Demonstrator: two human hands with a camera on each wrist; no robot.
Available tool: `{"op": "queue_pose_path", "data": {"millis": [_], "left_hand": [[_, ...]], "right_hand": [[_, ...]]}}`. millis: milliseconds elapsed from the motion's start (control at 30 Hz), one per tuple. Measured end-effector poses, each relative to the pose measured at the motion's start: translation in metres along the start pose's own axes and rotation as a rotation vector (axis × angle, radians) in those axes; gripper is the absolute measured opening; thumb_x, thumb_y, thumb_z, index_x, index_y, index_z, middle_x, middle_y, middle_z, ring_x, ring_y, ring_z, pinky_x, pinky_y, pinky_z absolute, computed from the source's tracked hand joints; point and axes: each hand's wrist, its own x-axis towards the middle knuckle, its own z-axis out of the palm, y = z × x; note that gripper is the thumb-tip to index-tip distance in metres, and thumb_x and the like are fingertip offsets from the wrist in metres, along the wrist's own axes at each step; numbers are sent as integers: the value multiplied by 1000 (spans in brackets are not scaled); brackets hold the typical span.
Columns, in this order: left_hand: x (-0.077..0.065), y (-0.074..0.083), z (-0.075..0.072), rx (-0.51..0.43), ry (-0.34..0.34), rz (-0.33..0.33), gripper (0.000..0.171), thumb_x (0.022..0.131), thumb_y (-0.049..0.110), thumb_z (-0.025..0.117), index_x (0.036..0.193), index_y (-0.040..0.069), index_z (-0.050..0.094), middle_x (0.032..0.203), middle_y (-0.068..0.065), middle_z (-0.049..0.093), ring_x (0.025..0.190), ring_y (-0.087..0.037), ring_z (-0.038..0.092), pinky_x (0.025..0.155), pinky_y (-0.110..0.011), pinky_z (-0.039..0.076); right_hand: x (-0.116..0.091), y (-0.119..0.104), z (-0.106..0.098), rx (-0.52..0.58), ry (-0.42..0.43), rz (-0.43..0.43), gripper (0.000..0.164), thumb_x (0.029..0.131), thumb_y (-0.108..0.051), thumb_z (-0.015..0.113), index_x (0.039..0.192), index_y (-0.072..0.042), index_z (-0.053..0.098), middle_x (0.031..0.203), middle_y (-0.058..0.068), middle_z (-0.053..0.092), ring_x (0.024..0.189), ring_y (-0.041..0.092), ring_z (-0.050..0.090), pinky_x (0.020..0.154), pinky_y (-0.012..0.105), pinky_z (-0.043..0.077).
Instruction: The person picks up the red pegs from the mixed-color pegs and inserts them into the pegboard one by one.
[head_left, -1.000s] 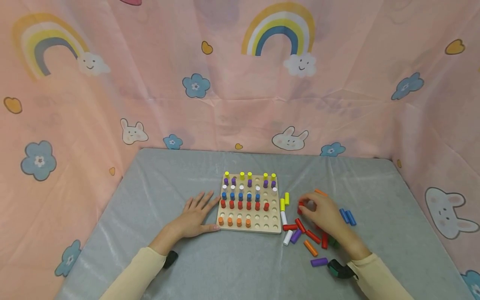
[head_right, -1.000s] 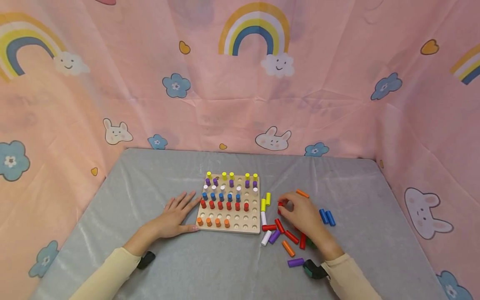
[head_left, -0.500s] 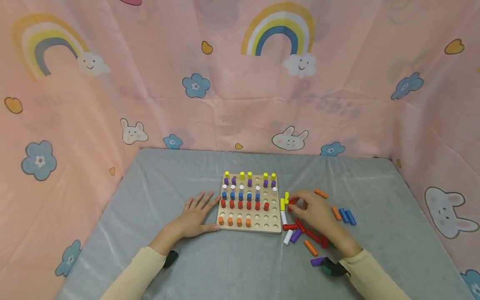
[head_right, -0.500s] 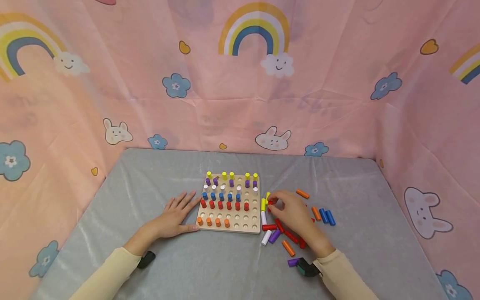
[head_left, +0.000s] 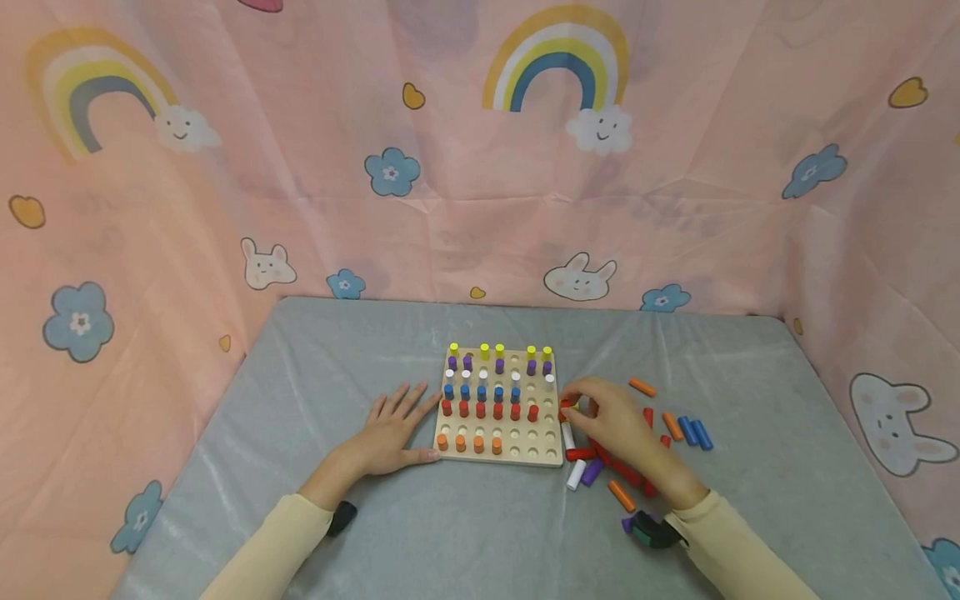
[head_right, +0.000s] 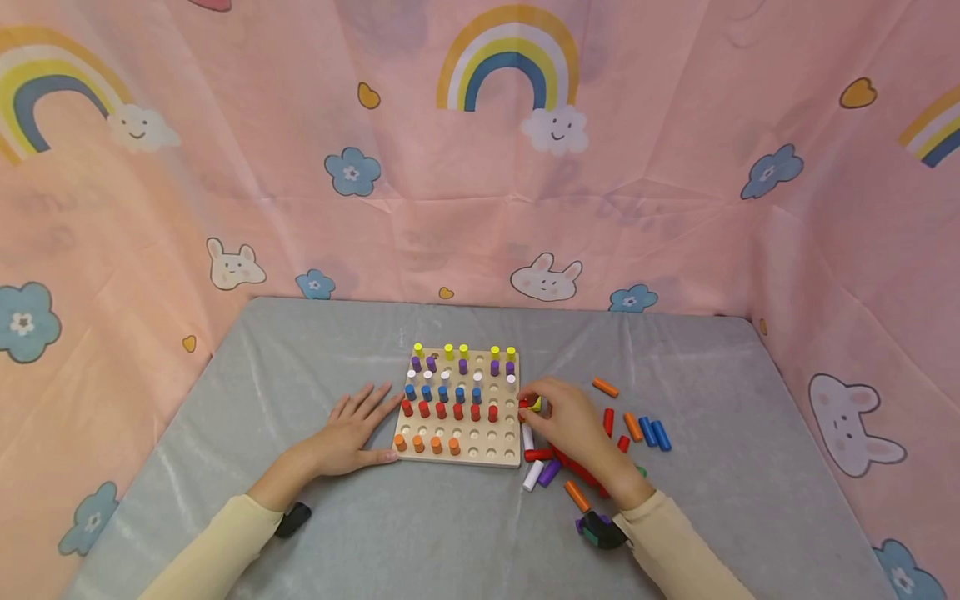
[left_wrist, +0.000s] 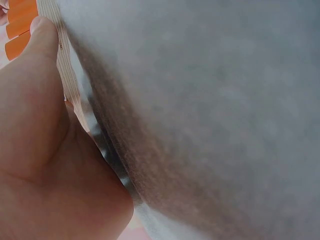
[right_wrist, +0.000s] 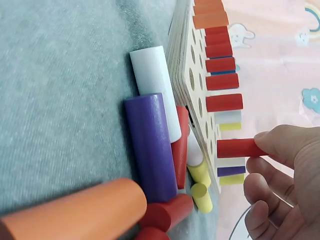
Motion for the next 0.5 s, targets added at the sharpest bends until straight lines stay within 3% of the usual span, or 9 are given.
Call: {"op": "queue_pose_path", "data": {"millis": [200,500], "left_hand": [[0,1,-1,-3,2,1,95,88,64,59,161,28,10,170,-8,4,156,-39,2,120,-68,3],[0,-2,3,18,24,11,94,88,66,59,161,28,11,169,-8,6,156,-39,4,120,-67,4]], "right_hand": [[3,-2,6,28,-21,12,20,85,-16,78,104,-15,73,87,-3,66,58,6,44,50,20,39],[4,-6,9,38,-18,-19,19,85,-16,78,104,-17,72,92,-4,68,59,6,45,51,20,38]]}}
